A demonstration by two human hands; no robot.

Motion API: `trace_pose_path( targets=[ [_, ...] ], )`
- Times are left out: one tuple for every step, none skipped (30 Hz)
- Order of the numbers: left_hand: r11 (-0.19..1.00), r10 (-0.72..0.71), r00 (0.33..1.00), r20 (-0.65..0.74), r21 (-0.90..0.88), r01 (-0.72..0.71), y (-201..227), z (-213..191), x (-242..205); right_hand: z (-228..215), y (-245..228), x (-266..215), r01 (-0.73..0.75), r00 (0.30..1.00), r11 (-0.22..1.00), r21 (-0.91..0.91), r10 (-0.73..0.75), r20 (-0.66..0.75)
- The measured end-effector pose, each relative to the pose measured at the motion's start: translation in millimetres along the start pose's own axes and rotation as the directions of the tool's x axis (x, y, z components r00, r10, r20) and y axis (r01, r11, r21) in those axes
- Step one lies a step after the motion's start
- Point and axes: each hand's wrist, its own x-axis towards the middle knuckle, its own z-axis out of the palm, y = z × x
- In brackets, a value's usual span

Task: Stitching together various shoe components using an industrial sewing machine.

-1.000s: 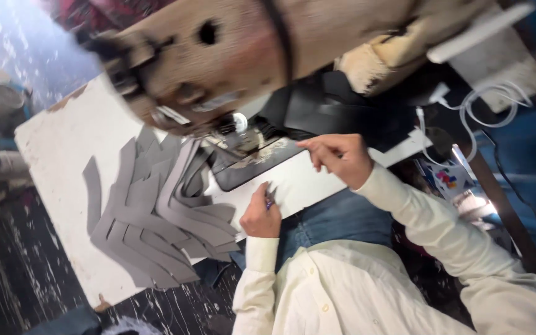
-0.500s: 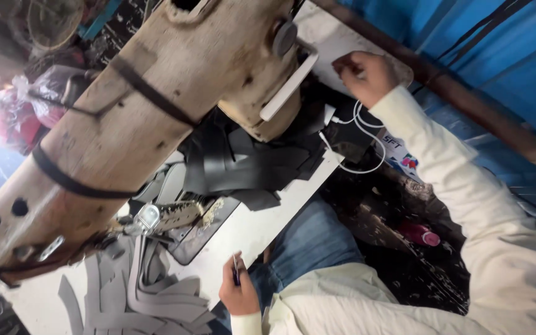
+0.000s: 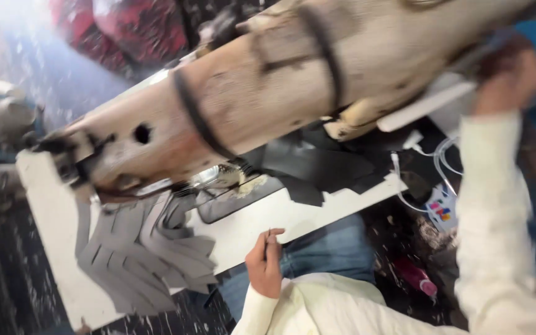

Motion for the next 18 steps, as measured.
trace_pose_path(
  targets=[
    [1.000,-0.017,0.999,-0.027,0.000,0.017,0.8,-0.1,1.6,37.6,-60.0,-30.8,-0.005,1.000,1.000,0.016,0.004,0.027],
    [0.964,-0.108,0.993,0.057,-0.237,0.118,1.8,0.0,5.2,70.7,-128.5,-71.5,-0.117,0.993,0.993,0.014,0.117,0.003],
    [0.864,-0.169,0.973,0.157,-0.452,0.223,3.1,1.3,8.4,91.7,-206.1,-121.0,-0.230,0.973,0.973,0.019,0.230,-0.016],
    [0.860,-0.180,0.972,0.153,-0.455,0.231,20.2,-0.6,13.2,102.5,-191.2,-168.6,-0.235,0.972,0.972,0.016,0.235,-0.005],
    [0.872,-0.079,0.980,0.184,-0.464,0.157,37.3,-1.4,18.1,111.1,-176.1,-216.4,-0.204,0.936,0.975,0.091,0.167,0.310],
    [0.877,0.024,0.973,0.228,-0.472,0.089,53.7,-3.7,23.0,117.7,-163.2,-268.1,-0.199,0.814,0.965,0.172,0.065,0.578],
    [0.877,0.015,0.972,0.234,-0.469,0.100,58.8,-4.6,24.8,130.7,-183.3,-278.5,-0.208,0.812,0.964,0.165,0.076,0.579],
    [0.829,0.081,0.957,0.280,-0.552,0.091,63.9,-5.4,26.8,142.9,-204.4,-289.5,-0.215,0.708,0.969,0.125,0.067,0.703],
    [0.771,0.149,0.936,0.319,-0.630,0.092,69.2,-5.8,28.8,155.3,-225.3,-299.9,-0.219,0.584,0.972,0.084,0.061,0.810],
    [0.768,0.143,0.931,0.336,-0.632,0.109,65.4,-9.8,25.6,155.1,-227.8,-299.2,-0.225,0.586,0.972,0.067,0.080,0.806],
    [0.839,0.130,0.922,0.364,-0.536,0.093,62.5,-14.0,22.5,154.7,-230.9,-297.8,-0.302,0.531,0.951,-0.067,0.226,0.816],
    [0.896,0.139,0.909,0.392,-0.442,0.054,61.0,-14.8,27.7,156.9,-229.4,-288.8,-0.353,0.481,0.915,-0.197,0.358,0.800],
    [0.890,0.157,0.899,0.408,-0.453,0.050,44.7,-20.2,23.7,156.5,-228.1,-255.0,-0.343,0.498,0.916,-0.209,0.366,0.786],
    [0.904,0.210,0.943,0.256,-0.418,-0.088,28.2,-24.5,21.8,153.9,-227.9,-220.6,-0.038,0.654,0.970,-0.239,0.205,0.728],
    [0.905,0.271,0.958,0.098,-0.365,-0.219,11.4,-29.2,20.5,150.2,-229.6,-186.5,0.267,0.738,0.916,-0.298,0.005,0.675],
    [0.895,0.287,0.952,0.105,-0.384,-0.228,-4.0,-31.4,24.6,134.5,-207.1,-168.5,0.281,0.744,0.907,-0.314,0.001,0.668],
    [0.883,0.213,0.975,0.056,-0.438,-0.168,-20.4,-34.4,29.3,119.1,-186.0,-151.1,0.360,0.777,0.804,-0.473,0.022,0.629],
    [0.871,0.116,0.993,-0.002,-0.480,-0.102,-38.0,-42.9,27.4,109.3,-164.4,-137.6,0.416,0.801,0.686,-0.597,0.035,0.598]
  ],
)
